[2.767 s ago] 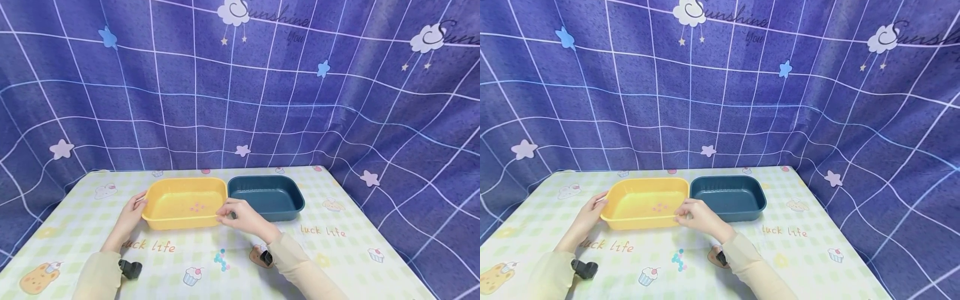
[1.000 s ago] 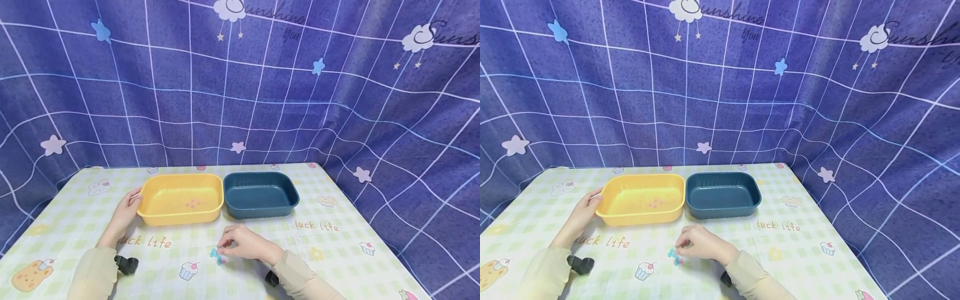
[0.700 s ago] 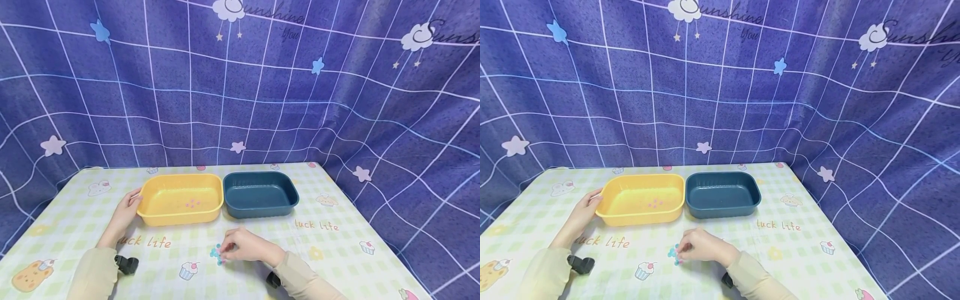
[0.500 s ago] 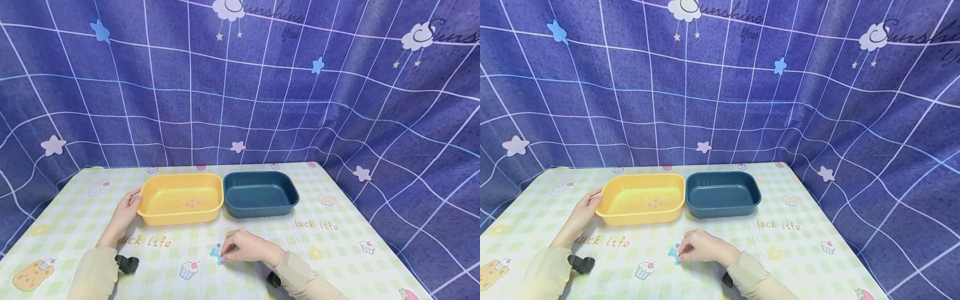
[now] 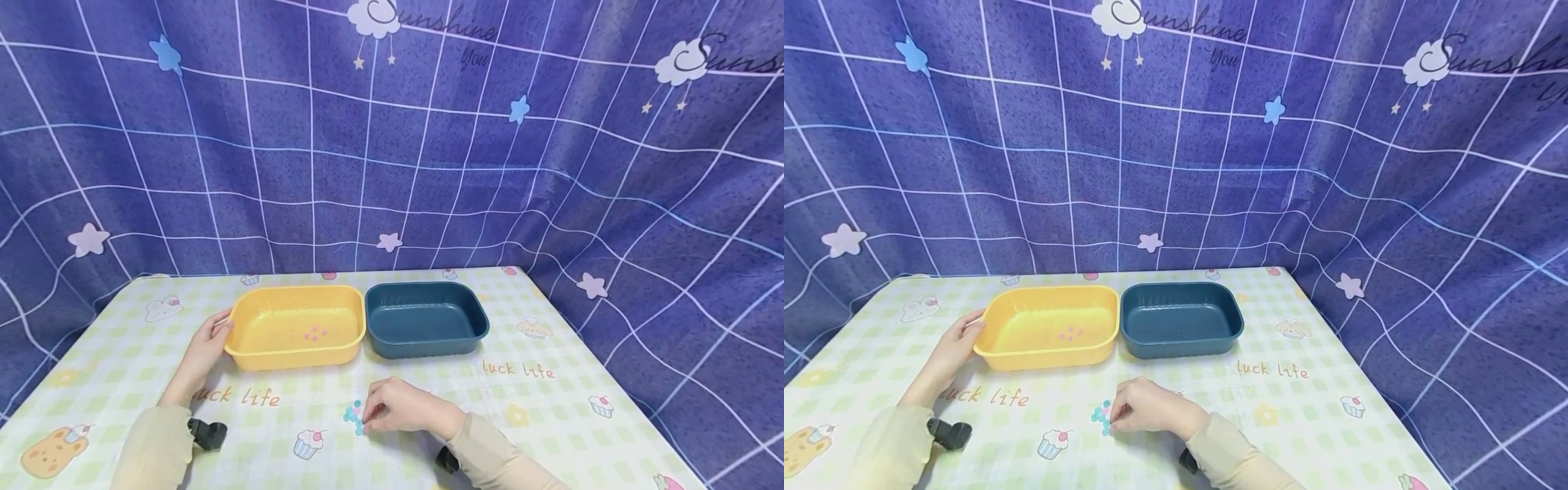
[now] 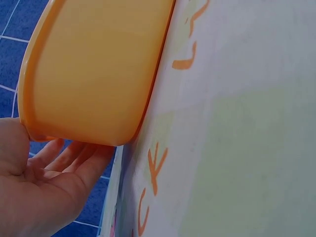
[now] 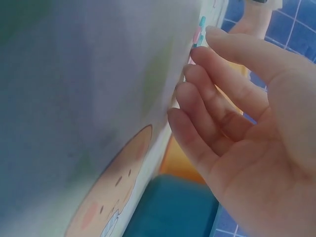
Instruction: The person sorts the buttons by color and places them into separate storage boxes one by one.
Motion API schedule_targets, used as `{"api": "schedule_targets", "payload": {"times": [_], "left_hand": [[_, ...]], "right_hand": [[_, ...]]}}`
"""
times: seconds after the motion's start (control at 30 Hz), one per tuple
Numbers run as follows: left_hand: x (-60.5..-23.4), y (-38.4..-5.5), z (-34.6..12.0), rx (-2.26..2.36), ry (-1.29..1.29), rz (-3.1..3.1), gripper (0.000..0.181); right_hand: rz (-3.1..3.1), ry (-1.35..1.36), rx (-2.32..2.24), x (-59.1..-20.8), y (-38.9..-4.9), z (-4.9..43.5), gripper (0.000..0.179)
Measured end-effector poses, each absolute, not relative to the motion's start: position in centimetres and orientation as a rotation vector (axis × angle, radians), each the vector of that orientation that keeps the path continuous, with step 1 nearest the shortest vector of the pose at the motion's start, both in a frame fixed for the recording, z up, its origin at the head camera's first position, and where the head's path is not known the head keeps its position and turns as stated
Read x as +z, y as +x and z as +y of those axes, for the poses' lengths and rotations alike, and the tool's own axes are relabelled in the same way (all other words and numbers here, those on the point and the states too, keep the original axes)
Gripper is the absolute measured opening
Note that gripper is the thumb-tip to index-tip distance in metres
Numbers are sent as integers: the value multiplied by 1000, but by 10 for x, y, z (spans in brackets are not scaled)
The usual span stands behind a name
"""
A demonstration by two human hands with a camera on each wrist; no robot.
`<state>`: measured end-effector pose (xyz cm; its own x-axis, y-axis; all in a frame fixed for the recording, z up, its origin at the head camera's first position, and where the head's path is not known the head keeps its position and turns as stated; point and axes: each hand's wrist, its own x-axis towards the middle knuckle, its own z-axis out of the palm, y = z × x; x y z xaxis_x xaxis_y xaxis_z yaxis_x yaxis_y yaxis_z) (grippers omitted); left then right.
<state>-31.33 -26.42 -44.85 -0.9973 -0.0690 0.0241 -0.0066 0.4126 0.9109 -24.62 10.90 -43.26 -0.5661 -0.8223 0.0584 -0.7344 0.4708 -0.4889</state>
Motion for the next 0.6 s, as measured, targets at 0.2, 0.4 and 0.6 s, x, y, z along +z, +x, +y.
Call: {"api": "schedule_targets", "payload": {"times": [0.2, 0.4, 0.6], "left_hand": [[-452, -315, -266, -1654, 62, -2595, 61], [-452, -315, -266, -1653, 56, -2594, 60], [-452, -315, -267, -1650, 47, -2589, 61]], "right_hand": [[2560, -1388, -631, -433, -246, 108, 3], [2580, -1428, -589, -432, -246, 107, 4], [2591, -1480, -568, -431, -246, 105, 4]]}}
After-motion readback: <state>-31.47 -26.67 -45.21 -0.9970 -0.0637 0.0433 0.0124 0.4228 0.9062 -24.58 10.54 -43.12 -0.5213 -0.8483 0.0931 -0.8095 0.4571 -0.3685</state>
